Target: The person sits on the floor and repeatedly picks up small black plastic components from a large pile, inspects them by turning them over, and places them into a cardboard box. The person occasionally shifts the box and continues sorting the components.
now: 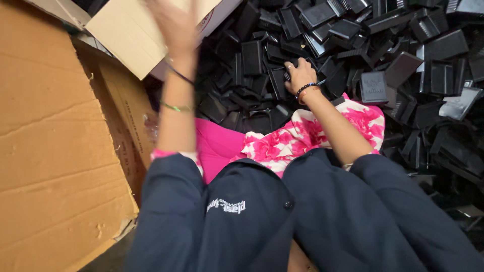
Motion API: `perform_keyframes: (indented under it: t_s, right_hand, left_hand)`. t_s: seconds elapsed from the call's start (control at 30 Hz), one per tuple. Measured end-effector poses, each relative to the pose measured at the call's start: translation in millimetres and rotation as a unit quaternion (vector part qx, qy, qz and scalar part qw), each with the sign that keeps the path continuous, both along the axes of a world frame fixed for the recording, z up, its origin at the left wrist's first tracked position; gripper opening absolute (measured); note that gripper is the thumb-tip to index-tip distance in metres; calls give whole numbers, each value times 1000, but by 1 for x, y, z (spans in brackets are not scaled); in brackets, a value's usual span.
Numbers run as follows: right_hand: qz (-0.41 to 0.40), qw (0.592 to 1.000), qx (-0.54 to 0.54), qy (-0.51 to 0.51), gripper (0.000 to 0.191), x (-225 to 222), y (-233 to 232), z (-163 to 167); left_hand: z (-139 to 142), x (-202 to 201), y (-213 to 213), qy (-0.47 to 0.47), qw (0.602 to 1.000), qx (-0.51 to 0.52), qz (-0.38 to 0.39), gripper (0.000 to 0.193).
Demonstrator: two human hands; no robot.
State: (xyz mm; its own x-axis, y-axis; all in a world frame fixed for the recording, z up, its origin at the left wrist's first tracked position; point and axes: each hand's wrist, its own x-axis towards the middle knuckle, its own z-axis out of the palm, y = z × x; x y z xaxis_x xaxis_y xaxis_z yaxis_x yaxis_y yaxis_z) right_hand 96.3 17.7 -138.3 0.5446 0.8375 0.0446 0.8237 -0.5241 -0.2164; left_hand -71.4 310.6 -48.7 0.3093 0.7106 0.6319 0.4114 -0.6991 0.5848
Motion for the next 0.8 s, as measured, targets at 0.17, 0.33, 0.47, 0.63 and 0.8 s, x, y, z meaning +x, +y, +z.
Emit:
perform_keyframes:
  t_s: [0.17, 0.33, 0.47, 0.63, 0.8]
  right_hand:
    - [-11, 979, 204, 16, 21, 15, -27, -6]
    - [-104, 943, 299, 102, 12, 23, -107, 13]
    - [-49, 977, 206, -18, 23, 3, -154, 11]
    - [-57, 989, 120, -71, 51, -6, -141, -15]
    - [-5, 995, 100, 7, 75, -1, -119, -19]
  left_hand:
    - [-78, 21, -136, 33, 960, -132, -243, 36]
    - [-114, 42, -182, 245, 908, -300, -158, 69]
    - [-127, 81, -199, 303, 902, -284, -120, 79]
    - [-150, 97, -202, 227, 923, -283, -127, 50]
    - [-165, 59, -175, -23, 923, -369, -109, 39]
